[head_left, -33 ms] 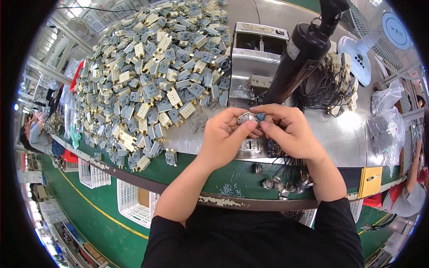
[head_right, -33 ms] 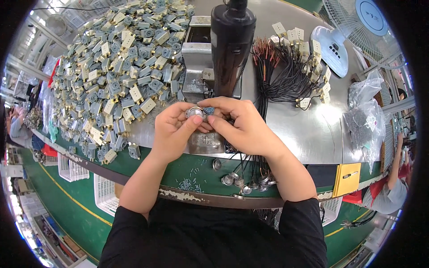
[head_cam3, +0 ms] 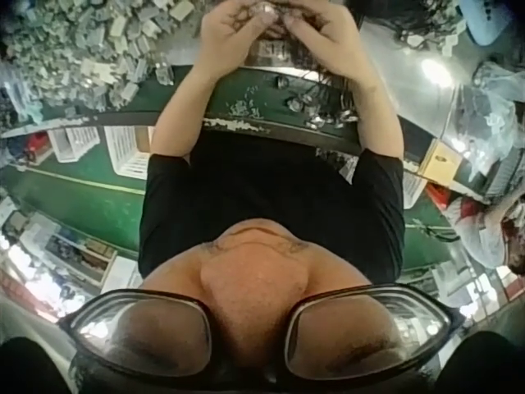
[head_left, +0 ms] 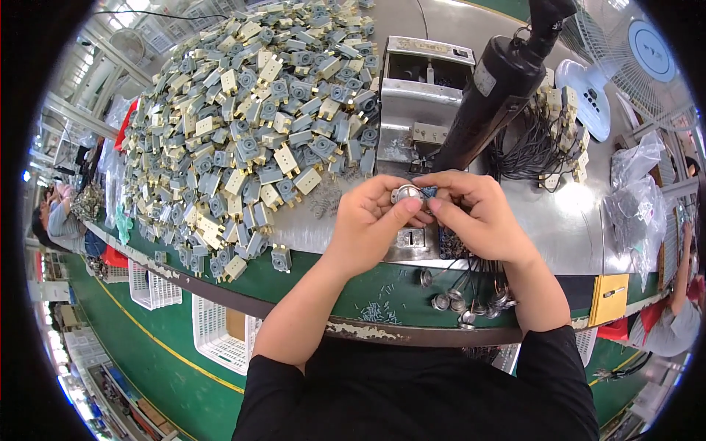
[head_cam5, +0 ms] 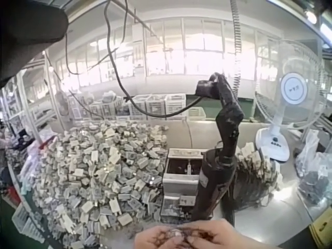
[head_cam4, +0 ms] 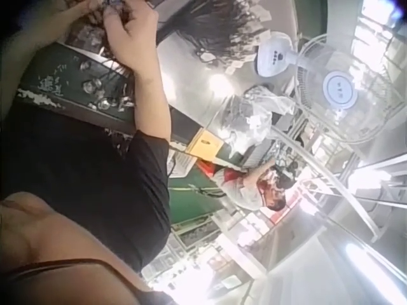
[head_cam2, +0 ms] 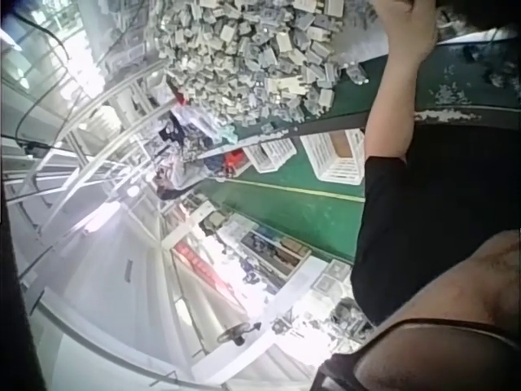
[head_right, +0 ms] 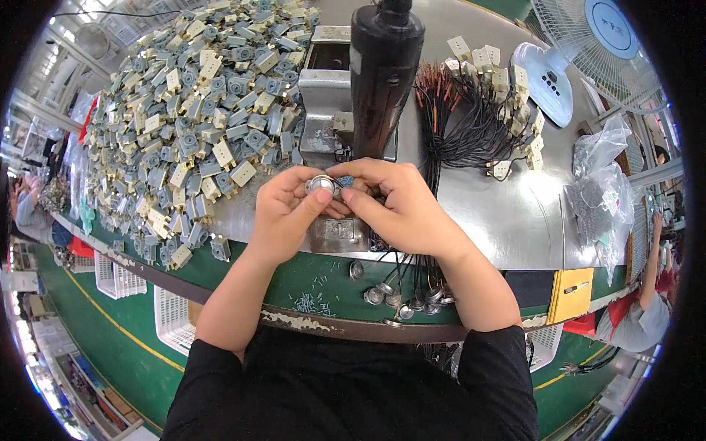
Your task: Assembling and inspecting small electronic or mechanical switches at a factory workbench using an electric screwdriver.
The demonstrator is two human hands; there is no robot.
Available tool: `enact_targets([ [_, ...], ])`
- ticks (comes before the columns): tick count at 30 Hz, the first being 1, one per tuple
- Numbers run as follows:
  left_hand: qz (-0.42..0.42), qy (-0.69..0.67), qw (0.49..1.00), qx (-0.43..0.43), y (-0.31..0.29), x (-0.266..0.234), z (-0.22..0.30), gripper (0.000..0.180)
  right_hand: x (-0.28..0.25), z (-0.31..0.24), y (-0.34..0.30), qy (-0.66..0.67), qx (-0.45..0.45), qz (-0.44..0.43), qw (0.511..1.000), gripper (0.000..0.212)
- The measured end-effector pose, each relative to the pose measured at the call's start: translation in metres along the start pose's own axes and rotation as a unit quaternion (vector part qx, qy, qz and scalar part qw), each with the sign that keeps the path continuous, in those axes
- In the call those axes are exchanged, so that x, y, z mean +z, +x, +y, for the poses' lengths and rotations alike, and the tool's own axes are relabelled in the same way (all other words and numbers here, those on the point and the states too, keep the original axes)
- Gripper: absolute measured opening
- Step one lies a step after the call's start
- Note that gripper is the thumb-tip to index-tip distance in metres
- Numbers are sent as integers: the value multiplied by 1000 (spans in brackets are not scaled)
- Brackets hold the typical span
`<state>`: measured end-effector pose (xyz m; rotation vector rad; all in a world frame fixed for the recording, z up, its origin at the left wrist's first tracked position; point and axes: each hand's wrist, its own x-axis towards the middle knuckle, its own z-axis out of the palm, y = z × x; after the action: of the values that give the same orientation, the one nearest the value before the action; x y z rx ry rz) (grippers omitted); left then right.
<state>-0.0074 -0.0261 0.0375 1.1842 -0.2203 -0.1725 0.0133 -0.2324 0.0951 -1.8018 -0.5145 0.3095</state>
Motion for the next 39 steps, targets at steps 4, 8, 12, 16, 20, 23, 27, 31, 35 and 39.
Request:
enact_targets([
  [4, -81, 1, 994, -73, 2, -12, 3, 29, 2, 1, 0, -44, -25, 18, 999, 26],
  [8, -137, -18, 981, -133, 1, -22, 14, 31, -6, 2, 2, -79, -118, -15, 990, 25],
  [12, -105, 47, 991, -70, -2, -10, 10, 32, -7, -1, 2, -71, -112, -40, 990, 27],
  [16, -68, 215, 974, 24, -6, -4, 9, 34, -6, 2, 2, -69, -115, -42, 990, 29],
  [20, -113, 68, 984, -118, -3, -10, 18, 33, -12, 0, 1, -67, -98, -67, 991, 30],
  [23, -108, 25, 987, -119, -2, -6, 12, 32, -11, -3, -1, -66, -77, -50, 994, 32],
  [27, -72, 11, 996, -52, -2, 2, 5, 35, -1, 4, 2, -62, -88, 3, 994, 33],
  [31, -110, 72, 985, -110, -5, -1, 21, 38, -6, 5, 2, -116, -173, -13, 978, 34],
  [35, -197, 73, 965, -159, -3, -13, 27, 39, -10, -3, -1, -110, -137, -71, 982, 35],
  [39, -125, 61, 982, -128, -4, -4, 17, 37, -5, 6, -1, -77, -117, -51, 989, 37],
])
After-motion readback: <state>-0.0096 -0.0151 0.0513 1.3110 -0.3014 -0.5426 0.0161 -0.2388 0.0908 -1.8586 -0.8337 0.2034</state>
